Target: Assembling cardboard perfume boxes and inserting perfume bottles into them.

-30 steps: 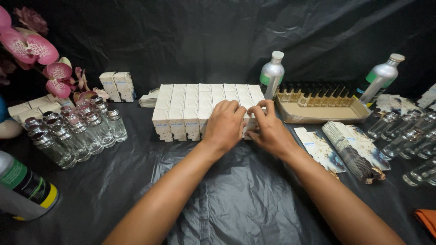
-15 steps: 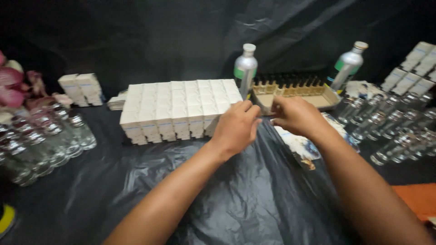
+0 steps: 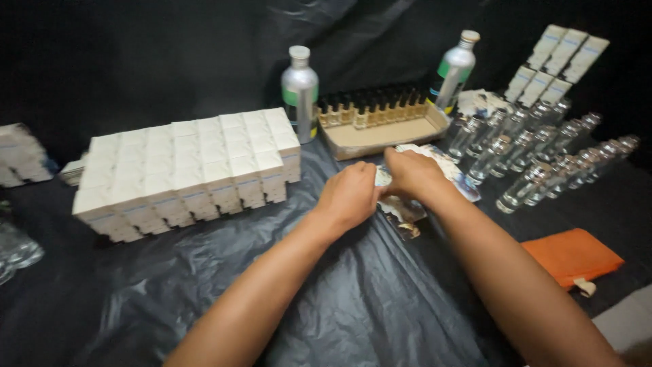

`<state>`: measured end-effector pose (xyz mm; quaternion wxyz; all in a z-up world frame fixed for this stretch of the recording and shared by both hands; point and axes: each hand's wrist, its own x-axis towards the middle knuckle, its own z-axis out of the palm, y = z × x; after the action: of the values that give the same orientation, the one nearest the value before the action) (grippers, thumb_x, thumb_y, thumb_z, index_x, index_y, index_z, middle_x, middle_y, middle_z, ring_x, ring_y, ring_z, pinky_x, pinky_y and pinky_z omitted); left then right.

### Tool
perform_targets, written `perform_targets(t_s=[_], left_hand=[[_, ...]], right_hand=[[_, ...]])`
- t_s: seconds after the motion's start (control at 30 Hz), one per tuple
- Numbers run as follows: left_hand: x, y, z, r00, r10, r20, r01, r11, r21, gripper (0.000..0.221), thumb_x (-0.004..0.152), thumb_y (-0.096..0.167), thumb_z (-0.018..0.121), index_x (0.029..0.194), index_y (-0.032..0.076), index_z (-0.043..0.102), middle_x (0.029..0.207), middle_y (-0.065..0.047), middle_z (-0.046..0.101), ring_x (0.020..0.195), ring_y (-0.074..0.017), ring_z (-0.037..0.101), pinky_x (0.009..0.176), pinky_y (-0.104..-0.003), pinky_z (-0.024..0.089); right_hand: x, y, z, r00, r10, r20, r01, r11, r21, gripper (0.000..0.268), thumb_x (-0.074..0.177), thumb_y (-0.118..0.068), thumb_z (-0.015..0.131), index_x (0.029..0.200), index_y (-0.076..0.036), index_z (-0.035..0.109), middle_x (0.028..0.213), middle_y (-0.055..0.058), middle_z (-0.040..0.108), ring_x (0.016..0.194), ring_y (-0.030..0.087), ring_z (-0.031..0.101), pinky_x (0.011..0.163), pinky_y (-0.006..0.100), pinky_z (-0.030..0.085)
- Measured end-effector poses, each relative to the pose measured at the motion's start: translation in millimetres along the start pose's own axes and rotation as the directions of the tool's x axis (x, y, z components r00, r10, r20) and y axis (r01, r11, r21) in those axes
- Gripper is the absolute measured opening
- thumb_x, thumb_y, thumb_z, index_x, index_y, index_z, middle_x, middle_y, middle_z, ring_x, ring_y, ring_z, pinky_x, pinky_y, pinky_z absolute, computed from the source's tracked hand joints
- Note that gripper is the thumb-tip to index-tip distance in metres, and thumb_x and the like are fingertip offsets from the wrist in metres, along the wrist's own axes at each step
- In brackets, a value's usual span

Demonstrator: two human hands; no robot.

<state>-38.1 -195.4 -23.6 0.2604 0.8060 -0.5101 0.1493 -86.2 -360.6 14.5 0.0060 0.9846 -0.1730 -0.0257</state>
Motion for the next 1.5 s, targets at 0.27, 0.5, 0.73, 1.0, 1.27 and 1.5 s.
perform_targets(t_s=[0.27,0.5,0.73,1.0,1.27,1.5], left_hand=[[8,-4,15,0.999,-0.03,-0.021,0.03,0.999,0.03,0.032,0.099,0.032,0.045,0.098,0.002,0.055,0.088,-0.016,0.06,0.086,-0.0409,0.068,0.069,-0.053,0.058],[11,-6,21,0.998,-0.052,-0.044,0.054,0.998,0.035,0.038,0.103,0.037,0.037,0.096,0.004,0.055,0.082,-0.016,0.062,0.077,-0.0397,0.07,0.066,-0.053,0.057],[12,9,-2,0.983,-0.163,-0.09,0.145,0.974,-0.173,0.036,0.106,0.033,0.038,0.099,-0.001,0.049,0.087,-0.024,0.062,0.081,-0.0482,0.07,0.065,-0.054,0.057],[6,25,-64,0.88,-0.428,0.207,0.377,0.362,-0.853,0.067,0.09,0.058,0.062,0.116,-0.003,0.049,0.113,-0.026,0.062,0.111,-0.031,0.066,0.085,-0.036,0.06],[-34,19,-115,0.92,-0.347,0.185,0.338,0.459,-0.822,0.096,0.071,0.047,0.084,0.136,-0.01,0.042,0.124,-0.024,0.065,0.114,-0.0298,0.069,0.088,-0.04,0.058],[-74,-10,-155,0.913,-0.393,0.112,0.251,0.321,-0.913,0.074,0.072,0.019,0.087,0.133,-0.005,0.053,0.115,-0.014,0.059,0.109,-0.024,0.064,0.09,-0.039,0.055]], right_hand=[[-7,-9,-14,0.998,0.042,0.05,-0.047,0.993,0.104,0.075,0.068,-0.039,0.09,0.12,0.003,0.055,0.113,0.029,0.069,0.112,0.05,0.066,0.089,0.065,0.053],[-14,-3,-32,0.997,0.075,0.029,-0.079,0.98,0.182,0.048,0.078,-0.036,0.075,0.115,-0.008,0.071,0.115,0.025,0.073,0.118,0.045,0.066,0.096,0.06,0.053],[-31,11,-66,0.994,0.037,-0.103,0.024,0.843,0.537,0.042,0.08,-0.021,0.07,0.116,0.0,0.071,0.081,0.021,0.072,0.077,0.037,0.073,0.071,0.051,0.054],[-63,-26,-104,0.947,0.075,-0.313,0.183,0.675,0.715,0.022,0.079,-0.007,0.07,0.097,0.007,0.067,0.071,0.014,0.059,0.043,0.028,0.068,0.04,0.039,0.06],[-58,-66,-111,0.962,-0.038,-0.271,0.239,0.6,0.763,0.031,0.081,-0.022,0.08,0.094,-0.002,0.059,0.08,0.008,0.056,0.061,0.023,0.071,0.059,0.041,0.063],[-78,-117,-126,0.93,-0.287,-0.228,0.334,0.408,0.85,0.035,0.082,-0.007,0.078,0.111,0.005,0.064,0.103,0.019,0.05,0.081,0.024,0.064,0.069,0.039,0.066]])
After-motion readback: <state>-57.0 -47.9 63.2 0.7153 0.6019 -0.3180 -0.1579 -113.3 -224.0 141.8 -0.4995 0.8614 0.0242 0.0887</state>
